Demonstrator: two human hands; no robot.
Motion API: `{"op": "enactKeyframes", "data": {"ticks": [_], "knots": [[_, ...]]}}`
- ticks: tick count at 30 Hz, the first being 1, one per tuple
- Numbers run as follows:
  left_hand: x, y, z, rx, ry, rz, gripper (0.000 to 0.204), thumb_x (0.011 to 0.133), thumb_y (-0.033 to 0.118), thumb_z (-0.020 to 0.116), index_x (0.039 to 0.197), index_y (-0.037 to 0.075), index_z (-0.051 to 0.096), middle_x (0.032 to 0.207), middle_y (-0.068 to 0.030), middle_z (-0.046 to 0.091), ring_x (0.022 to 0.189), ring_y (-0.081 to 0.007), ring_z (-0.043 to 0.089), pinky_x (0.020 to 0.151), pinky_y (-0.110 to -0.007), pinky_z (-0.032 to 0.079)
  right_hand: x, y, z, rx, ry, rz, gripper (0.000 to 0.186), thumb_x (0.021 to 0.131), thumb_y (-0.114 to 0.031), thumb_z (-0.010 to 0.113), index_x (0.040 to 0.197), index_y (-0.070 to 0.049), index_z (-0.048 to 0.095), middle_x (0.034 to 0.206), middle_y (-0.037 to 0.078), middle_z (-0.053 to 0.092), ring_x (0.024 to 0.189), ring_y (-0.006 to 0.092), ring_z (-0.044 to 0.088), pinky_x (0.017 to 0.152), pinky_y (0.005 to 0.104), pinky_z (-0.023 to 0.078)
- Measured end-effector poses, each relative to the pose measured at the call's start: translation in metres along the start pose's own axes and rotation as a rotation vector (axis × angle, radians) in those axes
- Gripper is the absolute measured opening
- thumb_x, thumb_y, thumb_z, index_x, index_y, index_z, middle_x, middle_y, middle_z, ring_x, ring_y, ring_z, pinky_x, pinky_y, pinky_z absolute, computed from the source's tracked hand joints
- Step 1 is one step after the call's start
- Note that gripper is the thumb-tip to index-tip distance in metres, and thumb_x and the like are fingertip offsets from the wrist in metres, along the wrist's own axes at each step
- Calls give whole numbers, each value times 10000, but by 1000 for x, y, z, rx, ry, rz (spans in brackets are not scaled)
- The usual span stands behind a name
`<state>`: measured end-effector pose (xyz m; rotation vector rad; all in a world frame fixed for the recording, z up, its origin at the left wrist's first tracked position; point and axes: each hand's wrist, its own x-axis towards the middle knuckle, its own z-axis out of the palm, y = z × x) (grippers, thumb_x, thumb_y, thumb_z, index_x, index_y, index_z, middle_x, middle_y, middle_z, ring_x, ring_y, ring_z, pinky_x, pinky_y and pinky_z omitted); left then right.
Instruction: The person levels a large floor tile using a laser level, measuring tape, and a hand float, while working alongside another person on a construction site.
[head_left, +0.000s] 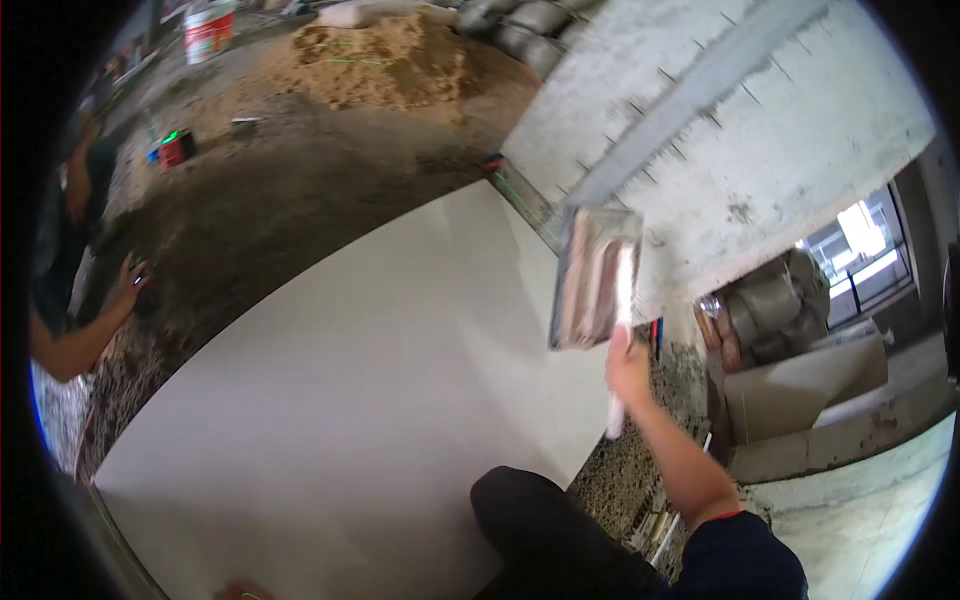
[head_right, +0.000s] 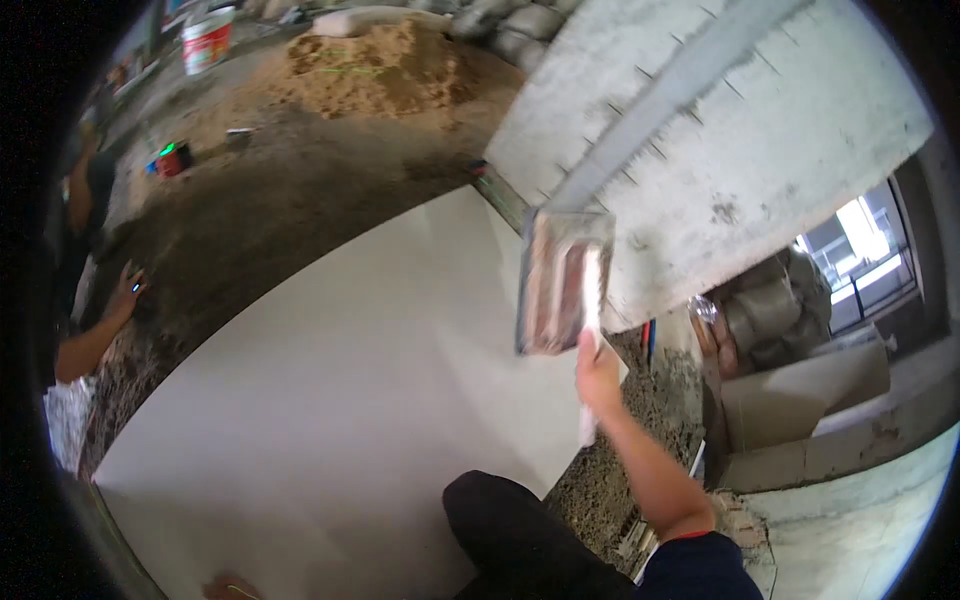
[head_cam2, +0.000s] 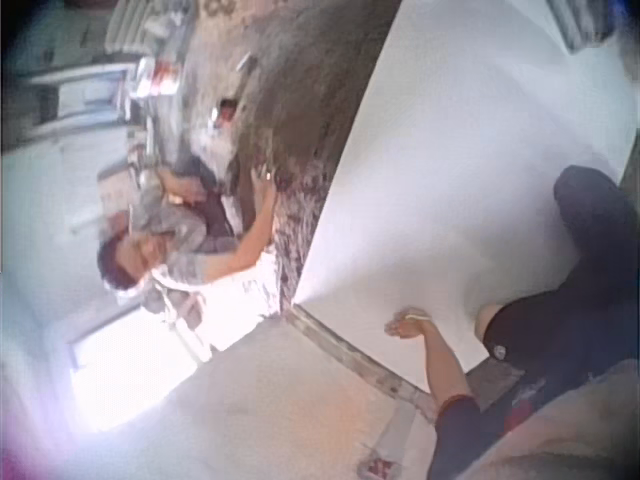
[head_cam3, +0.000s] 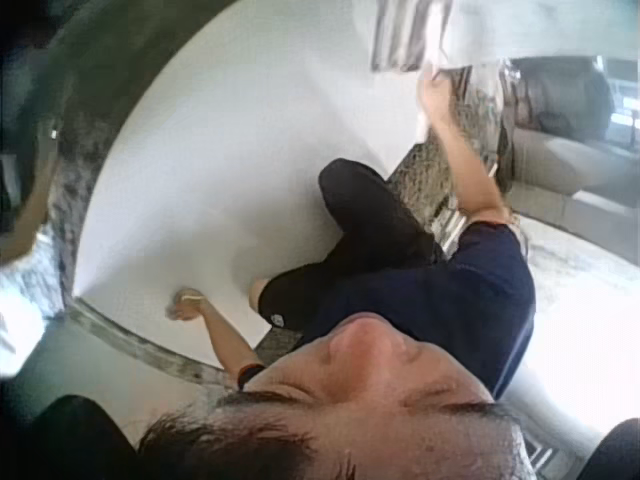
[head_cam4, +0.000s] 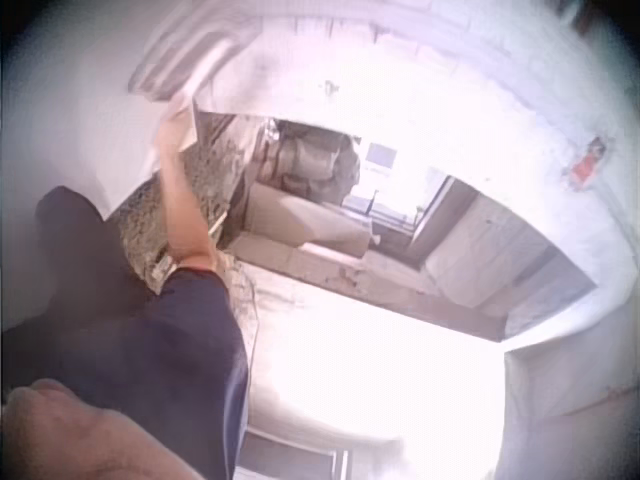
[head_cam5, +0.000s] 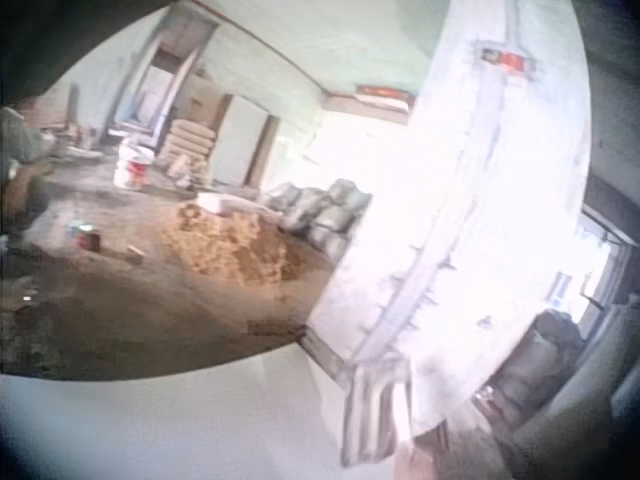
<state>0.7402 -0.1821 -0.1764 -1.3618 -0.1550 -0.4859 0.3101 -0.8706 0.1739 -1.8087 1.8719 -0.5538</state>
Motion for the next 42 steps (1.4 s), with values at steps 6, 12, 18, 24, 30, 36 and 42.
{"op": "enactKeyframes", "data": {"ticks": [6, 12, 18, 24, 30, 36, 42], "knots": [[-30, -71, -161, 71, 80, 236, 550, 929, 414, 405, 1346, 56, 413, 1389, -152, 427, 1185, -349, 450, 936, -555, 375, 8, 99, 28, -222, -528, 312, 711, 914, -608, 377, 781, 57, 590, 572, 121, 560, 466, 276, 543, 476, 396, 458], [13, -114, -159, -762, 148, 261, 653, 942, 439, 349, 1344, -76, 338, 1407, -257, 336, 1265, -451, 307, 1008, -572, 276, -58, 89, -39, 21, -91, -53, 672, 951, -545, 308, 889, 45, 624, 678, 236, 614, 662, 410, 623, 593, 454, 485], [-30, -294, -286, -1544, -378, 868, 762, 950, 494, 291, 1329, -166, 322, 1451, -316, 225, 1348, -504, 138, 1088, -558, 149, -82, 182, 22, -195, -521, 336, 825, 940, -607, 120, 859, 34, 633, 861, 236, 639, 839, 405, 617, 772, 492, 490], [-55, -283, -228, -1305, -305, 1264, 797, 931, 562, 313, 1289, -142, 416, 1390, -310, 339, 1310, -433, 279, 1098, -452, 208, -131, 283, -40, 22, -699, 161, 590, 947, -543, 295, 1169, -76, 581, 1109, 223, 604, 1062, 377, 557, 954, 433, 407], [-66, -284, -225, -1484, -449, 1347, 509, 903, 299, 428, 1218, -93, 508, 1162, -198, 540, 1056, -288, 478, 918, -350, 366, -245, 542, -168, -383, 74, 1062, 414, 858, -304, 567, 1152, -19, 511, 1204, 203, 512, 1044, 341, 538, 828, 420, 485], [-107, -310, -282, -2026, -723, 1211, 456, 823, 312, 551, 1084, -56, 619, 1035, -220, 626, 1017, -320, 564, 882, -379, 423, -342, 633, -174, -326, -351, 1304, 554, 908, -360, 537, 1277, 49, 476, 1401, 161, 409, 1244, 313, 438, 1038, 440, 354], [-137, -319, -322, -1584, -742, 1552, 675, 910, 291, 519, 1419, -36, 222, 1346, -278, 424, 1225, -396, 437, 983, -434, 394, -322, 632, -101, -201, -53, 1436, 367, 915, -214, 557, 1240, -45, 535, 1122, 198, 615, 935, 327, 632, 745, 453, 544]]}}
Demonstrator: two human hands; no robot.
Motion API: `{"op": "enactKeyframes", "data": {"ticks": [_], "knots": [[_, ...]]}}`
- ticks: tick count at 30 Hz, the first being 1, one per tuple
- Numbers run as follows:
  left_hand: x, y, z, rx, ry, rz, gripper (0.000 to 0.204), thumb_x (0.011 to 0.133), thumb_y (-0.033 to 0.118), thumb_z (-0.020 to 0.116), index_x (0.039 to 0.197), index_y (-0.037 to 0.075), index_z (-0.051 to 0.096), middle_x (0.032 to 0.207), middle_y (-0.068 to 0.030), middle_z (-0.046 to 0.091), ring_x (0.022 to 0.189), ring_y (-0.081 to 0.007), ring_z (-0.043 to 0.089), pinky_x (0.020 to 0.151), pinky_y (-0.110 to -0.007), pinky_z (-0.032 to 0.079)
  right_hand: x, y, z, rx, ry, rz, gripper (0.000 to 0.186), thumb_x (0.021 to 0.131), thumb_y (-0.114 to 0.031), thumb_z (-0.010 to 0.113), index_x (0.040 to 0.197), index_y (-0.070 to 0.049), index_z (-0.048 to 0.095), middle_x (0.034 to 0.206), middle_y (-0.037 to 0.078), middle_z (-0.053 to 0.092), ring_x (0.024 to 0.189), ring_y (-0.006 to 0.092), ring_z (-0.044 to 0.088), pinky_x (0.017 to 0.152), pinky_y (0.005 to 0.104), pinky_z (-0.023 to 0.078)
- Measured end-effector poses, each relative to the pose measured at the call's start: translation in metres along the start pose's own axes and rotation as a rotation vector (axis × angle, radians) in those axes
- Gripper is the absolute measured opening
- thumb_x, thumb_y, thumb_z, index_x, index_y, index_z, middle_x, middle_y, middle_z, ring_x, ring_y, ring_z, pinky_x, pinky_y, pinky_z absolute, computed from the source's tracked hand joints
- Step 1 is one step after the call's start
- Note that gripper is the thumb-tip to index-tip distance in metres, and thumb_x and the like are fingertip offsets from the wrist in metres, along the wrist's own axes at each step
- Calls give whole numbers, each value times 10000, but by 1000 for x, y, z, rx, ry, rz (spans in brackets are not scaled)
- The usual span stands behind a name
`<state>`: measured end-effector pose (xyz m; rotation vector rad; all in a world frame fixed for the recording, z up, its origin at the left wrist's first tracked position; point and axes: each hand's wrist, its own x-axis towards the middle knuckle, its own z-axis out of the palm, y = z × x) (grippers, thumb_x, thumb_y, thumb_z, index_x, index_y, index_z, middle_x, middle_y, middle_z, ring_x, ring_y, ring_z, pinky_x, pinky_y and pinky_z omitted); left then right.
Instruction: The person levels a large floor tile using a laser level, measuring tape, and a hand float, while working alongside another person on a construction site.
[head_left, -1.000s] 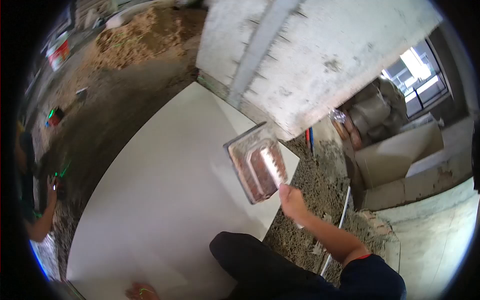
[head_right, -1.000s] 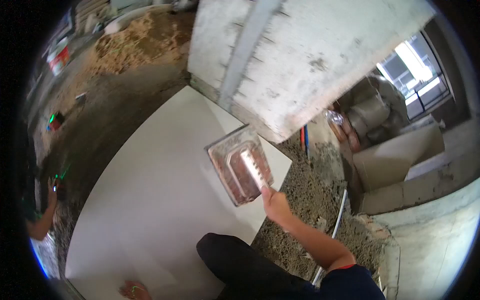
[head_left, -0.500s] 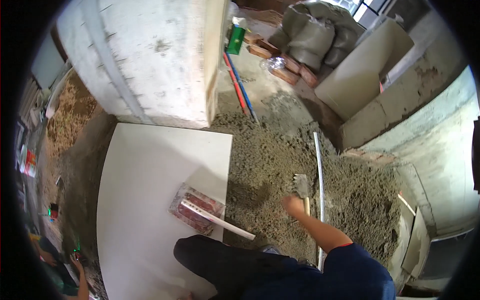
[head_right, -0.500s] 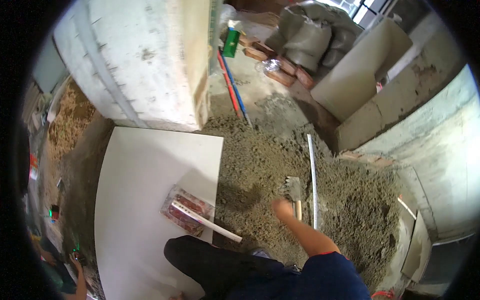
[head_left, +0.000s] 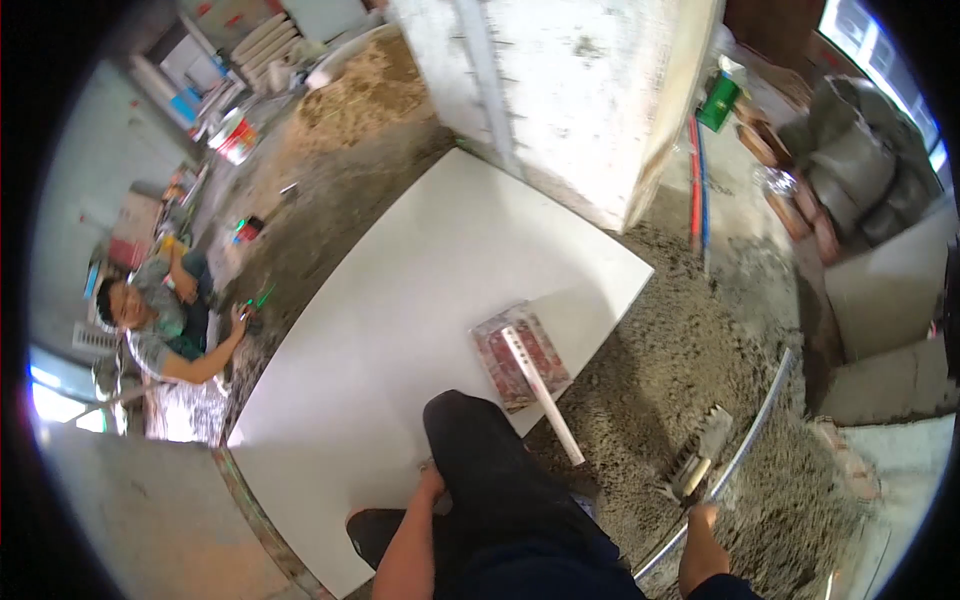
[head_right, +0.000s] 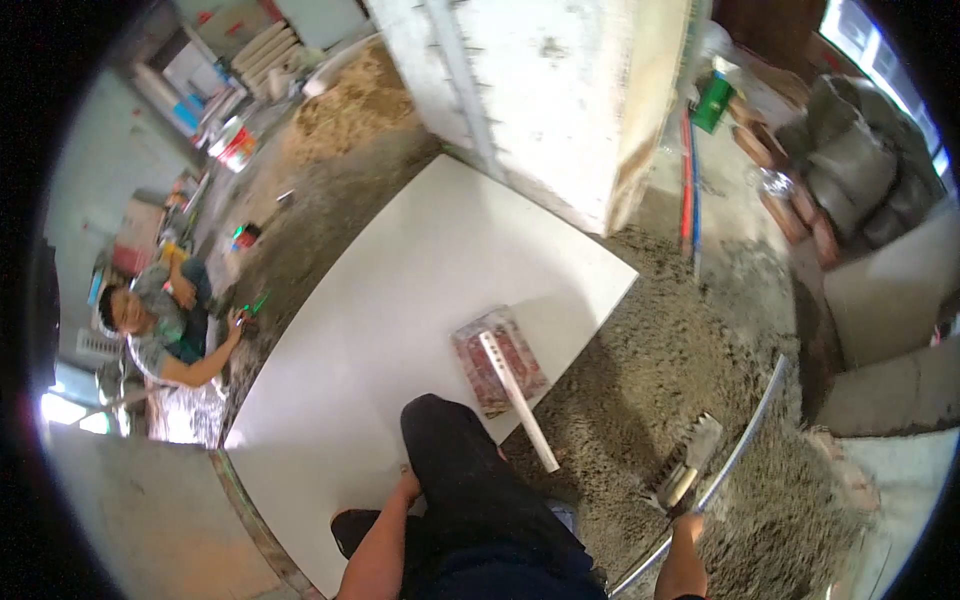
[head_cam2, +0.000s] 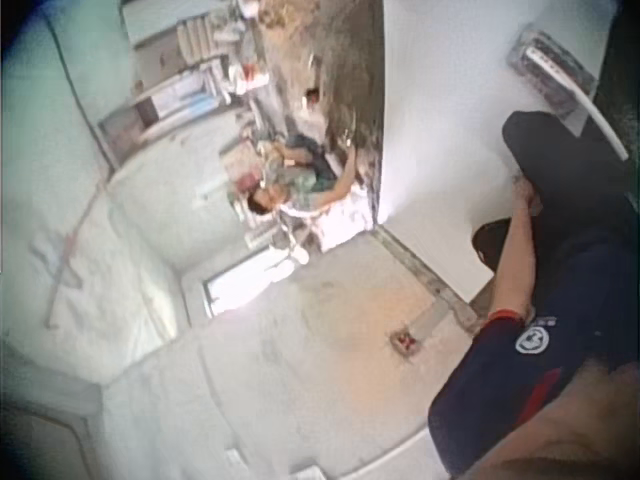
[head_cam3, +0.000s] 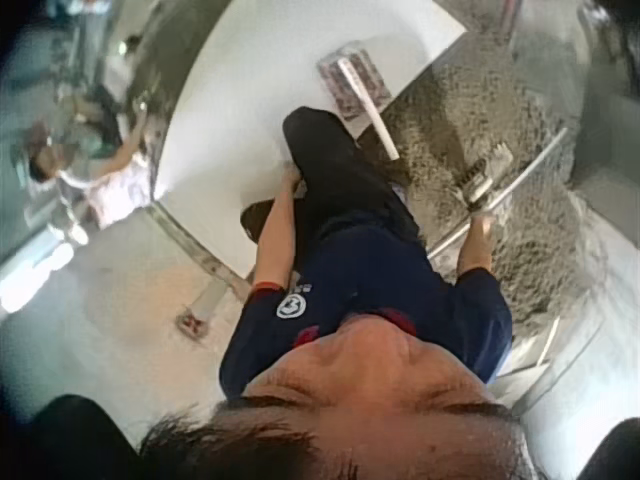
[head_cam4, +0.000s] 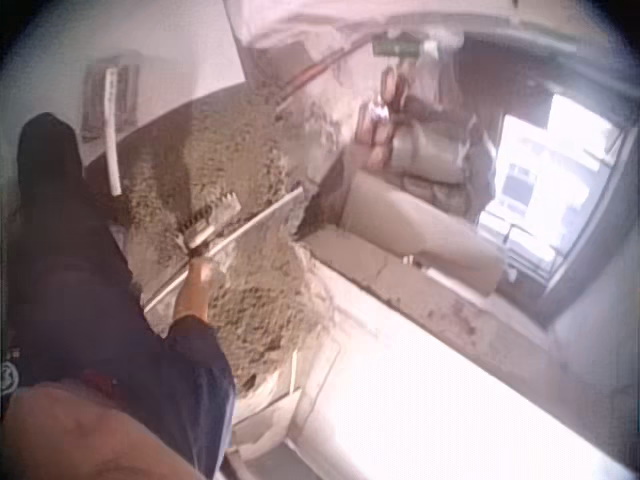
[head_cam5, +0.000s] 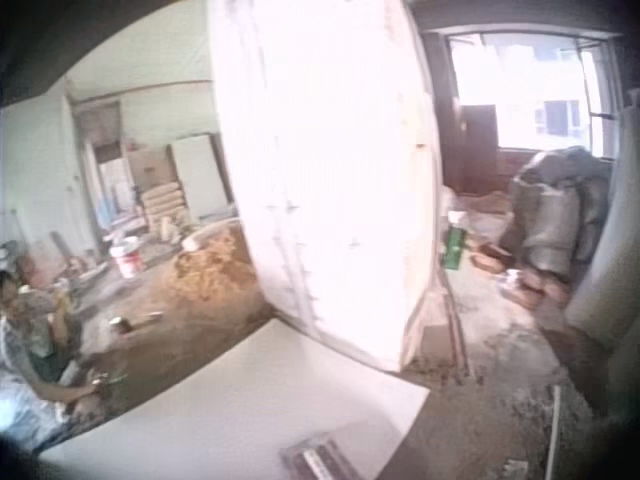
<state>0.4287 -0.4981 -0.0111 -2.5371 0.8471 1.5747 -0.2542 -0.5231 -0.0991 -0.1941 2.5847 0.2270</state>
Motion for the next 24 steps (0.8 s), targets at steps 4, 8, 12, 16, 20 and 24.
{"op": "enactKeyframes", "data": {"ticks": [4, 8, 12, 16, 20, 24], "knots": [[2, -1, 23, -305, 8, -12, 661, 914, 278, 507, 1423, -7, 195, 1384, -267, 374, 1276, -412, 361, 1011, -429, 370, -16, 41, -55, -159, 219, -224, 259, 901, -212, 578, 1081, -29, 609, 964, 169, 648, 783, 295, 640, 644, 440, 532], [7, -74, 25, -213, 28, -68, 735, 906, 441, 489, 1396, -60, 269, 1392, -248, 380, 1262, -392, 389, 1048, -466, 309, -56, 1, -210, -64, 627, -558, 312, 945, -269, 490, 810, 1, 568, 637, 130, 588, 513, 265, 554, 470, 388, 465], [65, -116, 23, 574, -83, 50, 849, 851, 583, 486, 1358, -84, 350, 1398, -243, 380, 1235, -387, 425, 1055, -503, 283, -133, -84, -399, 355, 923, -1141, 347, 926, -242, 556, 722, 34, 501, 628, 146, 519, 566, 225, 444, 558, 374, 399], [60, -61, 42, 65, -74, -239, 953, 777, 685, 512, 1333, -82, 403, 1445, -288, 269, 1333, -399, 280, 1069, -515, 263, -311, -146, -502, 674, 784, -1266, 451, 945, -423, 513, 749, -22, 575, 627, 15, 531, 469, 67, 354, 465, 262, 291], [-20, -19, -2, 235, 184, -387, 933, 742, 621, 628, 1330, -71, 411, 1447, -293, 264, 1353, -414, 234, 1064, -501, 291, -390, -220, -473, 882, 526, -1581, 400, 951, -389, 519, 896, -13, 645, 770, 33, 649, 509, 50, 440, 462, 210, 354], [-37, -14, -37, 53, 229, -374, 819, 679, 521, 749, 1209, -67, 538, 1357, -274, 421, 1283, -433, 355, 1037, -467, 349, -445, -281, -448, 528, 706, -1675, 440, 947, -365, 530, 799, 40, 620, 587, 43, 566, 524, 94, 511, 494, 271, 420]]}}
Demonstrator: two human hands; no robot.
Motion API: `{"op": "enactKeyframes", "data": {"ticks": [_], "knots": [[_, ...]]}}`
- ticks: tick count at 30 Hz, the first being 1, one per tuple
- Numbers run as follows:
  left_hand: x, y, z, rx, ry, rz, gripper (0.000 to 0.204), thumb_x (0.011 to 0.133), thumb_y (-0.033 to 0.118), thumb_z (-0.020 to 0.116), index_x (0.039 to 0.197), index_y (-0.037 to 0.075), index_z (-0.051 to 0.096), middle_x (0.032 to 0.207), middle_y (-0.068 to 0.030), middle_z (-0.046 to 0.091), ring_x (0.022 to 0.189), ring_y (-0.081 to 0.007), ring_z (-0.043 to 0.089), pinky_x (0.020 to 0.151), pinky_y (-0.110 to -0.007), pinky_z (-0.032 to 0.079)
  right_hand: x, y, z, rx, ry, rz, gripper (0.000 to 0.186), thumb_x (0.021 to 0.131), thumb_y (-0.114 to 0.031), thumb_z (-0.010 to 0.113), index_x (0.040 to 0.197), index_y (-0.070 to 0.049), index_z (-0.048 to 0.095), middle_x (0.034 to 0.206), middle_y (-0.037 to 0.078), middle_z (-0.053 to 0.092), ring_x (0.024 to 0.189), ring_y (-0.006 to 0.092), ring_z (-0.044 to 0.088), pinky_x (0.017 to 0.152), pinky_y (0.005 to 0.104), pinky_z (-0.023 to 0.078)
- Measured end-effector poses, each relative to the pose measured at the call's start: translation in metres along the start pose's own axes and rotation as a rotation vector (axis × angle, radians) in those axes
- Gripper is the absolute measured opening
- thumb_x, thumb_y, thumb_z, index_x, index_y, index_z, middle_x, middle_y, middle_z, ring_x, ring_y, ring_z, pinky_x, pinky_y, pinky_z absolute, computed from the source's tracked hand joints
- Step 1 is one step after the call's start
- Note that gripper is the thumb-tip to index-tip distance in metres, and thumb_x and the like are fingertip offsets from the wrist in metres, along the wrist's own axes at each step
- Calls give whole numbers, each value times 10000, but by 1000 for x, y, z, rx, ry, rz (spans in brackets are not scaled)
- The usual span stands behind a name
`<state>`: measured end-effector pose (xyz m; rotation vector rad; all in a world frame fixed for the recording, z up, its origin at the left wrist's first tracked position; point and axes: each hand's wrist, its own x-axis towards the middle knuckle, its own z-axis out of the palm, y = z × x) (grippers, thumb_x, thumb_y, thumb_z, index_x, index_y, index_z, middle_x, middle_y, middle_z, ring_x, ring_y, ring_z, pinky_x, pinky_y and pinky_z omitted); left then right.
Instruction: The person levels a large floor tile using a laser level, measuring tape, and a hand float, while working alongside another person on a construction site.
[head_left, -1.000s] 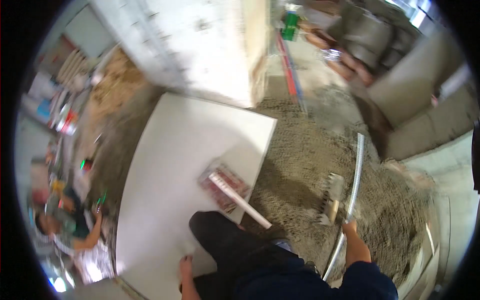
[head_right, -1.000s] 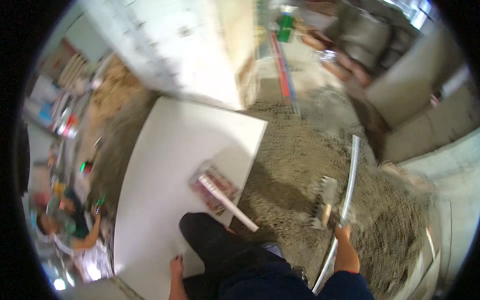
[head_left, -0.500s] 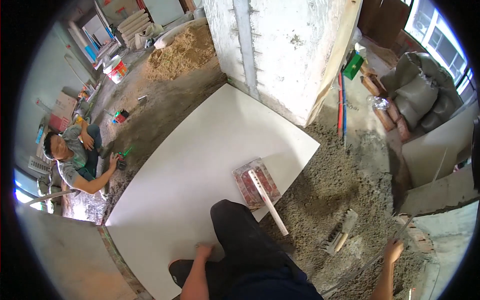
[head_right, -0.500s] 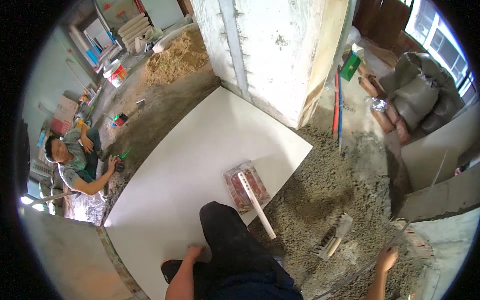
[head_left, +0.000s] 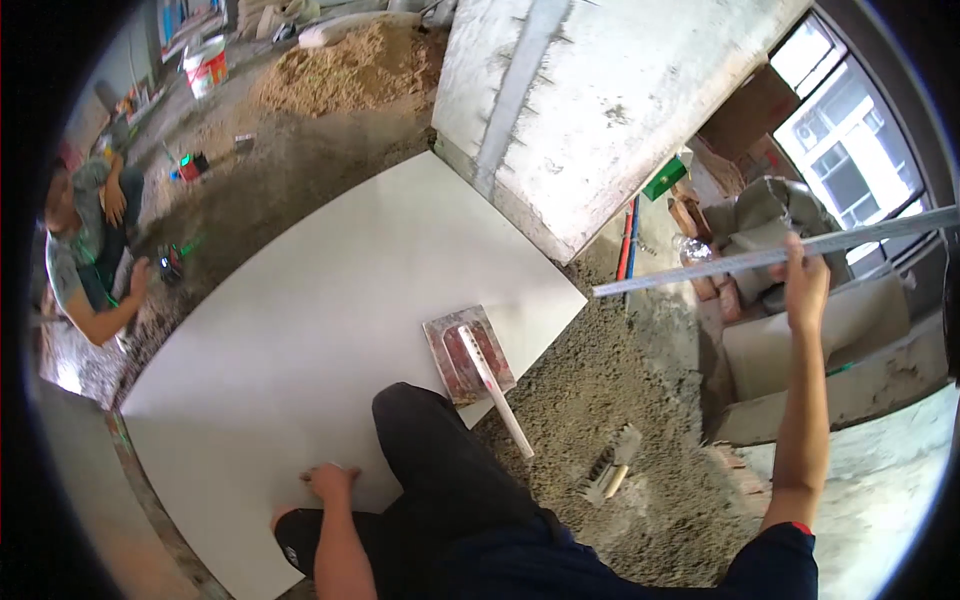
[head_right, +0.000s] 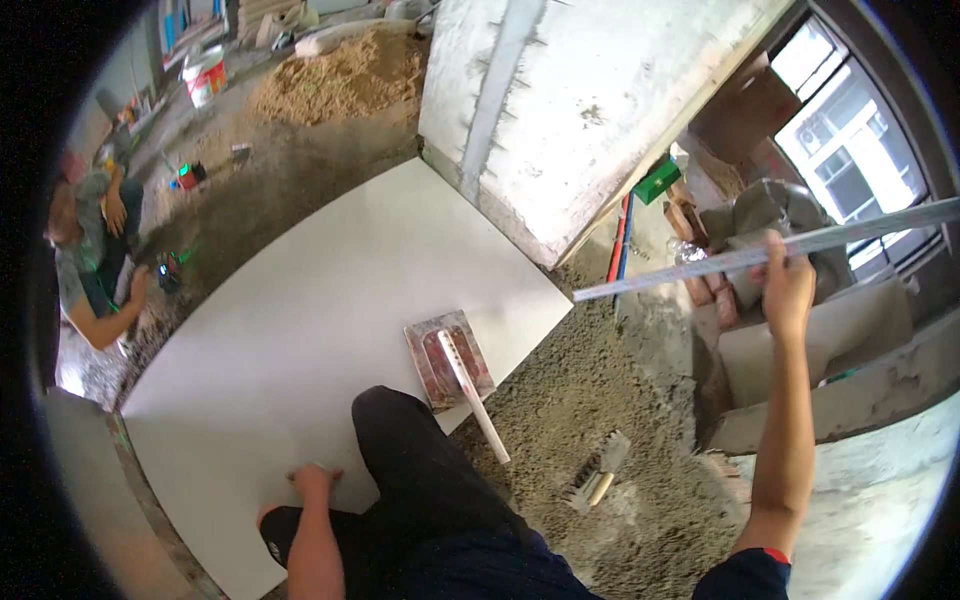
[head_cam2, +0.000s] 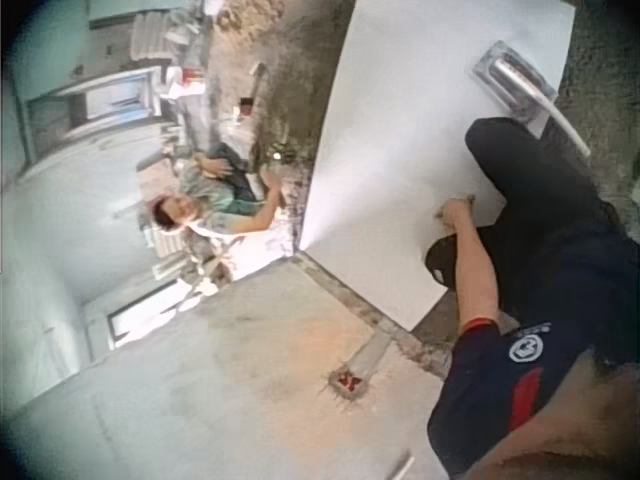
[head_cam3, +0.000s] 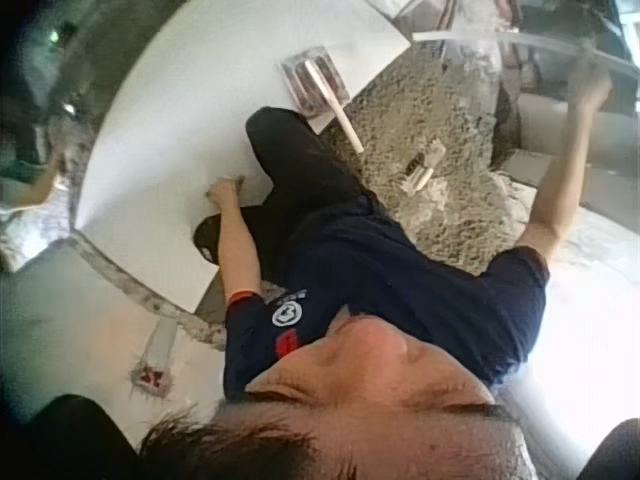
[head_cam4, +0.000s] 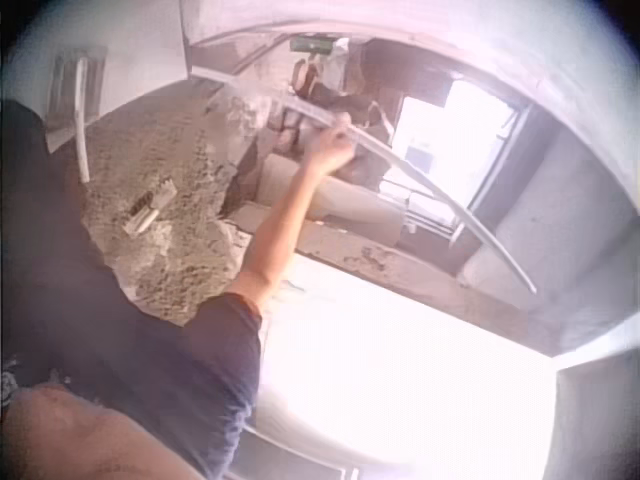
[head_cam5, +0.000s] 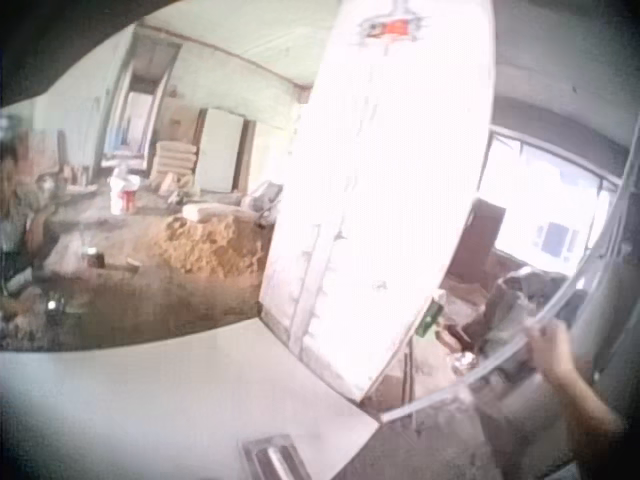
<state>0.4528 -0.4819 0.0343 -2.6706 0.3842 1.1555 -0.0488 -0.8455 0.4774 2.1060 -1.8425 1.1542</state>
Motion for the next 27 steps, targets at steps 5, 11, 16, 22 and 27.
{"op": "enactKeyframes", "data": {"ticks": [5, 11, 16, 22, 27], "knots": [[-1, 0, -15, 41, 184, -13, 648, 659, 524, 767, 989, -25, 673, 1179, -254, 580, 1152, -405, 504, 957, -438, 425, 32, -14, 95, 103, -112, 0, 455, 937, -370, 531, 815, 60, 614, 612, 88, 620, 524, 127, 576, 511, 283, 463], [64, -11, -9, -60, 309, 72, 566, 630, 513, 776, 813, -13, 674, 783, -182, 671, 713, -351, 638, 708, -441, 493, 60, -1, 162, 10, -182, 78, 449, 930, -371, 536, 814, 58, 598, 611, 88, 620, 515, 135, 580, 522, 285, 469], [99, -19, -33, 11, 458, 15, 574, 610, 551, 769, 754, 9, 646, 822, -177, 670, 754, -340, 650, 708, -457, 505, 59, 19, 192, -58, -216, 102, 445, 911, -381, 569, 772, 42, 591, 604, 87, 615, 509, 122, 560, 507, 270, 447], [144, -24, -88, -139, 337, -103, 616, 580, 467, 832, 875, -22, 601, 897, -204, 653, 835, -362, 635, 706, -466, 504, 35, 11, 209, -43, -217, 124, 380, 925, -337, 566, 803, 21, 596, 615, 53, 592, 515, 107, 529, 494, 255, 428], [188, -50, -84, -165, 328, -57, 661, 576, 420, 859, 909, -63, 555, 883, -236, 642, 820, -377, 631, 677, -460, 506, 38, 11, 214, -110, -150, 150, 386, 928, -344, 564, 817, 25, 592, 609, 46, 586, 505, 95, 526, 469, 238, 424]]}}
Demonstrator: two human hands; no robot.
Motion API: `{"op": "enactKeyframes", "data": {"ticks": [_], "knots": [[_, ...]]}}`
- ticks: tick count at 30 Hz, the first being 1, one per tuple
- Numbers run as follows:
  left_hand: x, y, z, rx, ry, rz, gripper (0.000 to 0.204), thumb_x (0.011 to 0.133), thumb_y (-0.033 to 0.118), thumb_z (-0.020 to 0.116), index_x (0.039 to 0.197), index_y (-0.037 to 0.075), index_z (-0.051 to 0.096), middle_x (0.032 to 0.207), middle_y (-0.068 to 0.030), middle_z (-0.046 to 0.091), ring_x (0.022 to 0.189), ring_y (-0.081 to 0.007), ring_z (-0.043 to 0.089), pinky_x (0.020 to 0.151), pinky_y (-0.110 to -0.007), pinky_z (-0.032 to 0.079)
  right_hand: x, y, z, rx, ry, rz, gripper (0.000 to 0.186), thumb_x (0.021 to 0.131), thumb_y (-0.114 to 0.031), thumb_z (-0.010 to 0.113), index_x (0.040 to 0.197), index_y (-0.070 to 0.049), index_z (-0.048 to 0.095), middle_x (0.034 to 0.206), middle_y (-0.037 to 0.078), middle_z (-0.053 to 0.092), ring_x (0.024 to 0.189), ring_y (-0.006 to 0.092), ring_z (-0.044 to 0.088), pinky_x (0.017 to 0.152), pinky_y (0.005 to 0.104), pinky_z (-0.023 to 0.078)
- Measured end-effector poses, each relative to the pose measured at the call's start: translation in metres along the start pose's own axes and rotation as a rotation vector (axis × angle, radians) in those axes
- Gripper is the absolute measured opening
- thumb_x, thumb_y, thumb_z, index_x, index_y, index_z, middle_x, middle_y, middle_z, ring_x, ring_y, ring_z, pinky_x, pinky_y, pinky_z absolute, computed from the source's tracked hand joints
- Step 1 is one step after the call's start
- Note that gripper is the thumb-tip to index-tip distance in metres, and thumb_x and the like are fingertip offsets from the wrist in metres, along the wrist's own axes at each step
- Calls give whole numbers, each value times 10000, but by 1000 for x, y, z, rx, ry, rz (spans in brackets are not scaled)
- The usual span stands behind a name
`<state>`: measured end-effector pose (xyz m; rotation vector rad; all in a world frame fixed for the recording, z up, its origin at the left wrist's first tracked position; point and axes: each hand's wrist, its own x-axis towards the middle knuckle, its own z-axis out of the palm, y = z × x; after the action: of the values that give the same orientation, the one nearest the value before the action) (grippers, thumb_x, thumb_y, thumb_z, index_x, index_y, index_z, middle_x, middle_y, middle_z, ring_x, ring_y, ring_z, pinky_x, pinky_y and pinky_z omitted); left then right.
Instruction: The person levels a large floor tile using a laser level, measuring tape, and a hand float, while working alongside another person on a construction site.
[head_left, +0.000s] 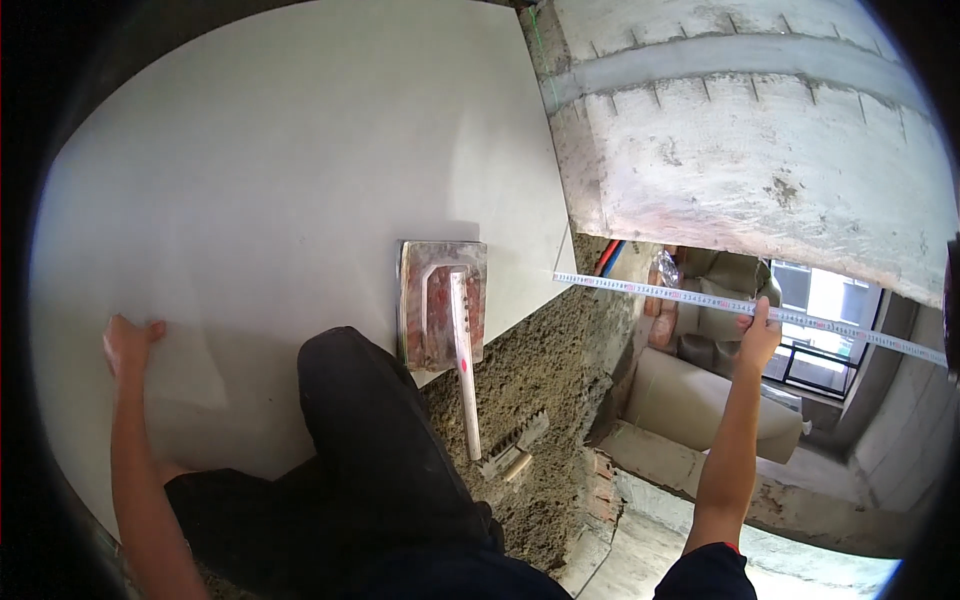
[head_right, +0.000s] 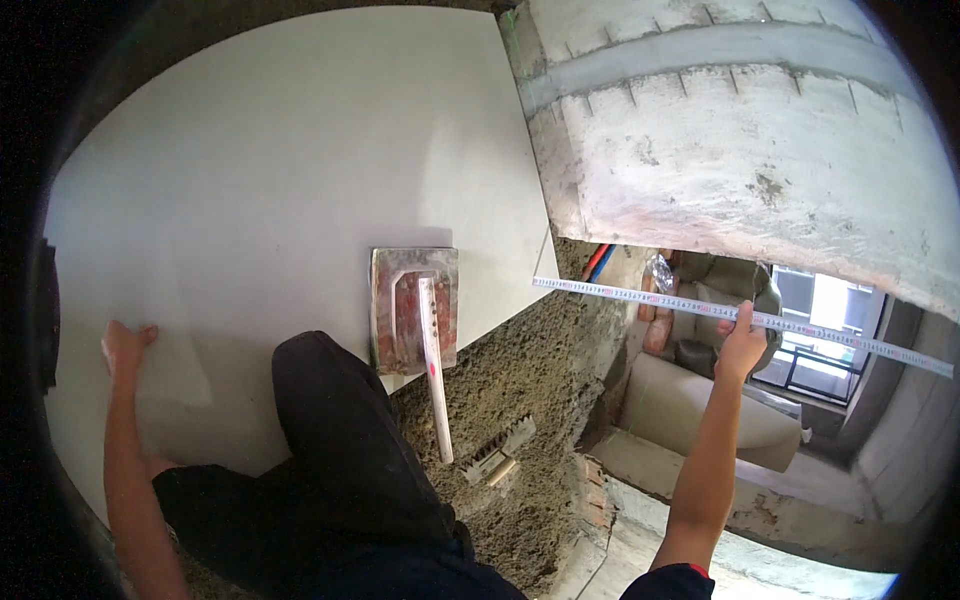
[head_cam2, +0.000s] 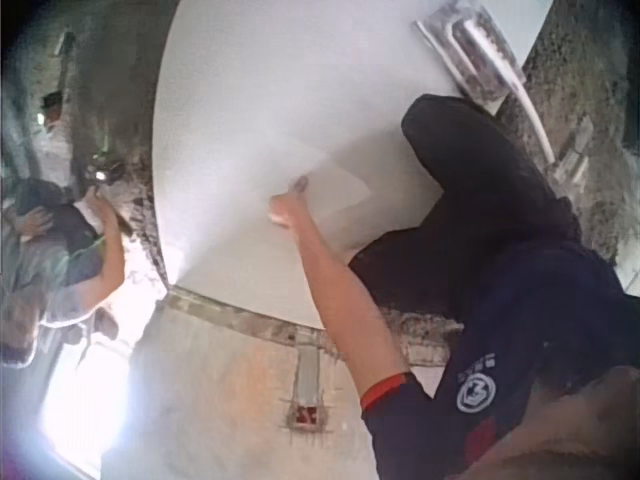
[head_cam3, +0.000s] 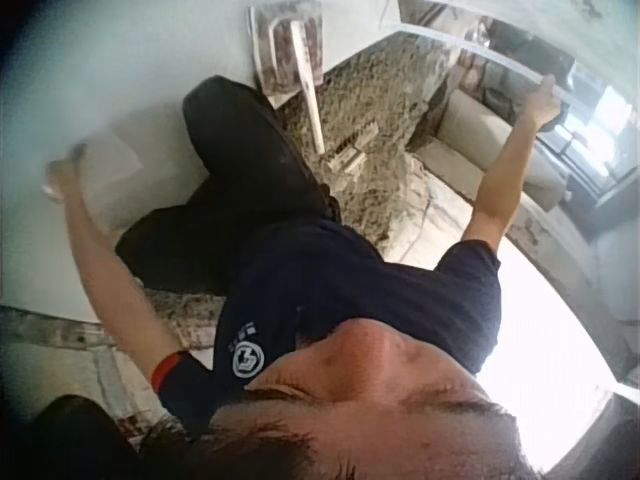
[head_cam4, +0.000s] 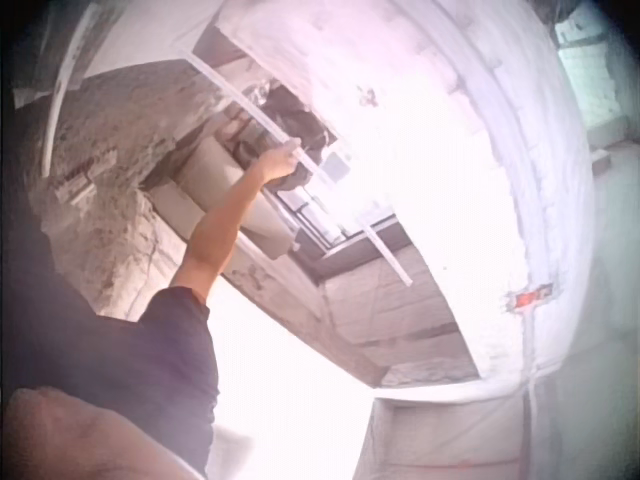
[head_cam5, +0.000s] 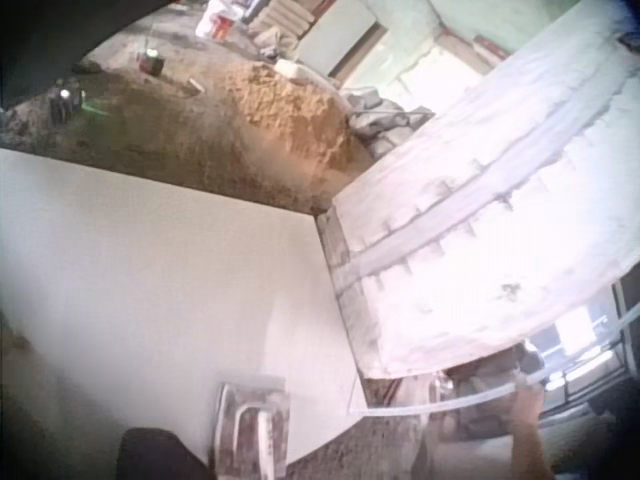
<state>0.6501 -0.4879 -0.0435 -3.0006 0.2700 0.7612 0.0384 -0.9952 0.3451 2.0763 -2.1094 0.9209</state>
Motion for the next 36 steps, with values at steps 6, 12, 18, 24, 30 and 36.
{"op": "enactKeyframes", "data": {"ticks": [6, 12, 18, 24, 30, 36], "knots": [[-1, 5, -3, -47, 30, 31, 649, 542, 367, 865, 929, -64, 572, 961, -229, 634, 896, -384, 610, 766, -434, 490, 11, 9, 2, 58, -15, -20, 394, 924, -367, 568, 779, -1, 581, 601, 42, 575, 494, 95, 506, 466, 233, 410], [-8, 13, -17, -69, 15, 1, 635, 555, 326, 863, 969, -55, 568, 993, -242, 634, 943, -381, 608, 818, -430, 481, 5, 7, 3, 37, 16, -7, 415, 917, -385, 577, 793, 11, 585, 608, 41, 571, 513, 84, 501, 465, 234, 403], [-10, 17, -21, -136, 16, 37, 643, 553, 297, 864, 1001, -57, 569, 1003, -232, 638, 939, -371, 612, 823, -423, 484, -6, 4, 4, 31, 63, 6, 429, 916, -383, 579, 800, 29, 582, 606, 39, 565, 513, 86, 491, 475, 232, 400], [6, 11, -11, 4, -11, -7, 657, 534, 311, 874, 978, -63, 566, 994, -227, 639, 926, -354, 618, 812, -412, 488, -12, -3, 4, 43, 76, -27, 421, 915, -376, 586, 792, 27, 583, 602, 40, 564, 511, 90, 487, 476, 239, 406], [14, -4, -8, 82, -23, -4, 707, 548, 380, 857, 999, -72, 554, 969, -217, 639, 883, -326, 632, 765, -389, 515, -41, -11, 23, 53, 59, 60, 455, 933, -399, 527, 821, 35, 602, 600, 67, 582, 485, 107, 517, 447, 257, 414], [-2, 14, -34, -76, -121, -125, 1078, 431, 324, 909, 1279, -51, 359, 1198, -240, 531, 1180, -363, 477, 976, -444, 404, -25, -34, 37, 194, 42, -80, 394, 946, -339, 525, 860, 41, 589, 592, 52, 550, 459, 102, 484, 407, 233, 387]]}}
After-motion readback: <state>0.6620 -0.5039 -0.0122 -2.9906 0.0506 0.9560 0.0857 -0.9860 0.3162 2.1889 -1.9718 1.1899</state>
